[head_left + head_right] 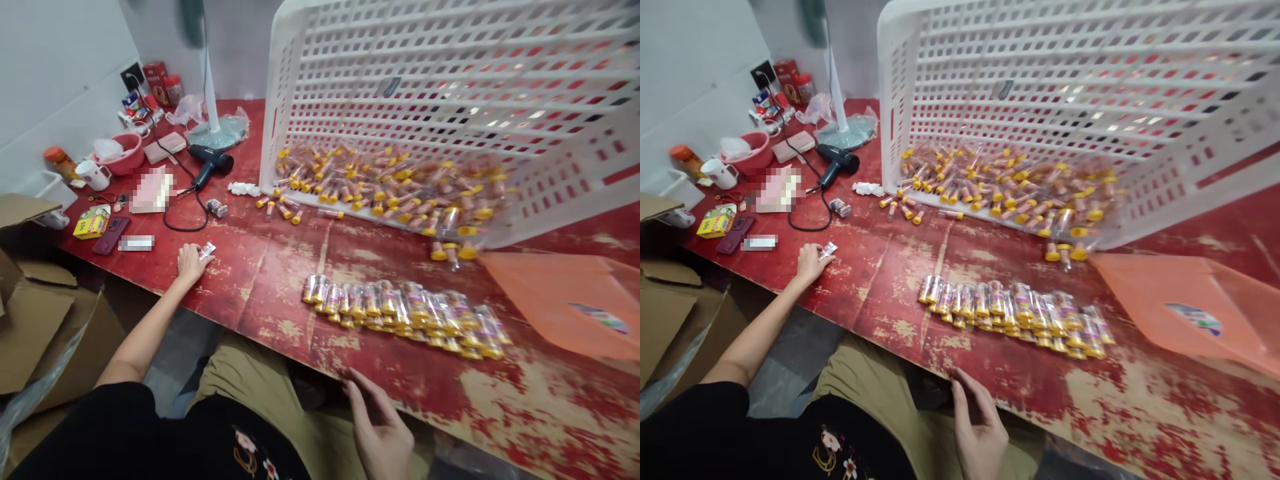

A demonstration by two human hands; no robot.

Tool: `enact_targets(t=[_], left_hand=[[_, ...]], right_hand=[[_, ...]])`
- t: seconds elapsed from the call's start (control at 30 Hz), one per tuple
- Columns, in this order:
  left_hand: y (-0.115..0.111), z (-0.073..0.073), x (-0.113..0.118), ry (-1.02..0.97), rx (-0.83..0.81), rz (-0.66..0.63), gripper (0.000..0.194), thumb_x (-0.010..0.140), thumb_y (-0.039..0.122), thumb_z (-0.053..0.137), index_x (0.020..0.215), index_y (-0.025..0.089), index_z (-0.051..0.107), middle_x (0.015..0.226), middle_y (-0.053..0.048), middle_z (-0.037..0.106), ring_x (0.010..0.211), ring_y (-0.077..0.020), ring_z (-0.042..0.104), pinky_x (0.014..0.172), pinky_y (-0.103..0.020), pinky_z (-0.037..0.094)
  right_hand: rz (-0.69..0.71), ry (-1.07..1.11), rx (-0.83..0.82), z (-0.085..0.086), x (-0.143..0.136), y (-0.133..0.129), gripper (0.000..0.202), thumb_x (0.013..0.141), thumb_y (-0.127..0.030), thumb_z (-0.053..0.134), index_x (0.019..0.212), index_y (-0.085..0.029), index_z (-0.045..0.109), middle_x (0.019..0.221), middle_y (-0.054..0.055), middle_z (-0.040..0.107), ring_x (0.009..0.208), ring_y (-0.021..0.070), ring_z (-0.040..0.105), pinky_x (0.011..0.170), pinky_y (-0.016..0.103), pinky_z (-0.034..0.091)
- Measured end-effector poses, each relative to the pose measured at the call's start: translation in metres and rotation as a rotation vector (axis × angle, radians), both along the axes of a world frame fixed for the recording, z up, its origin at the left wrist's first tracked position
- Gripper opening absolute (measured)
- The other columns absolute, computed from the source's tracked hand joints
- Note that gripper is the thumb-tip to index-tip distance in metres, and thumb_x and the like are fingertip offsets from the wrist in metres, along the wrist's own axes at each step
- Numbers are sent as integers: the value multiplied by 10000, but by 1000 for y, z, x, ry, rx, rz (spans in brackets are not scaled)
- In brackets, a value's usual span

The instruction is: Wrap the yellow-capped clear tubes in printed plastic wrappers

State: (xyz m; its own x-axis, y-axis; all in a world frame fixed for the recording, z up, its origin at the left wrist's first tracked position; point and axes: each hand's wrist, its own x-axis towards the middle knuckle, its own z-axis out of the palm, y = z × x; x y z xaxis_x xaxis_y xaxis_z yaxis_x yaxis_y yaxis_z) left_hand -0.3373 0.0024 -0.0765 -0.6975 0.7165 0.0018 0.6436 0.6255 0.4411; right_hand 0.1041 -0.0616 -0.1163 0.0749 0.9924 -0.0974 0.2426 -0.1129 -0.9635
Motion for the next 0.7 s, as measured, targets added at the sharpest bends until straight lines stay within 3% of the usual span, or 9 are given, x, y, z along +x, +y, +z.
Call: enact_targets(t=[0.1, 0.2, 0.33, 0.43, 0.5, 0.57, 0.63, 0.7], left_hand=[[-5, -5, 0, -55, 66, -30, 287, 811, 291, 716, 1013, 171, 552, 1181, -161, 563, 1187, -322, 493, 1024, -471, 382], [-6, -4, 19, -157, 155, -95, 235, 859, 249, 648, 1046, 187, 519, 1120, -108, 598, 1073, -246, 560, 966, -396, 427], [-15, 3, 75, -399, 206, -249, 292, 897, 266, 601, 1141, 167, 474, 966, -50, 645, 799, -158, 616, 785, -303, 491], [-30, 14, 128, -734, 322, -480, 353, 887, 317, 636, 1173, 173, 487, 1057, -62, 647, 899, -162, 634, 833, -290, 487], [-41, 23, 157, -893, 362, -593, 344, 920, 370, 603, 1189, 183, 500, 1109, -74, 637, 954, -170, 631, 862, -291, 479], [-49, 30, 177, -934, 355, -616, 338, 950, 405, 558, 1200, 186, 505, 1025, -59, 639, 877, -154, 624, 810, -278, 479], [-52, 32, 188, -937, 346, -589, 341, 957, 411, 547, 1203, 178, 505, 866, -23, 620, 757, -137, 596, 737, -267, 469], [-53, 30, 193, -940, 343, -558, 346, 954, 404, 555, 1202, 170, 497, 756, 7, 583, 686, -132, 572, 691, -264, 459]], right_hand=[[61, 26, 53, 7, -12, 9, 383, 798, -489, 710, 1013, -175, 757, 1025, 135, 741, 937, 265, 706, 941, 459, 567], [132, 46, 76, 19, -27, 19, 352, 823, -452, 703, 1042, -181, 756, 1067, 133, 741, 962, 252, 708, 902, 416, 586], [233, 198, 16, 43, -66, 34, 355, 855, -440, 686, 1099, -187, 735, 1109, 126, 744, 991, 238, 717, 899, 400, 598], [326, 341, 18, 59, -102, 52, 433, 854, -446, 691, 1216, -210, 671, 1212, 118, 703, 1052, 223, 695, 901, 386, 596], [364, 392, 14, 64, -116, 65, 526, 778, -441, 771, 1239, -221, 644, 1200, 102, 696, 1021, 216, 692, 845, 355, 603], [376, 420, -8, 63, -119, 73, 498, 742, -445, 799, 1160, -210, 665, 1042, 74, 727, 882, 195, 698, 759, 331, 605], [376, 417, -17, 59, -116, 74, 381, 803, -463, 738, 1072, -199, 682, 910, 52, 730, 772, 172, 681, 712, 321, 601], [351, 361, 28, 55, -111, 70, 343, 871, -454, 664, 1103, -200, 669, 968, 65, 729, 801, 174, 682, 722, 324, 604]])
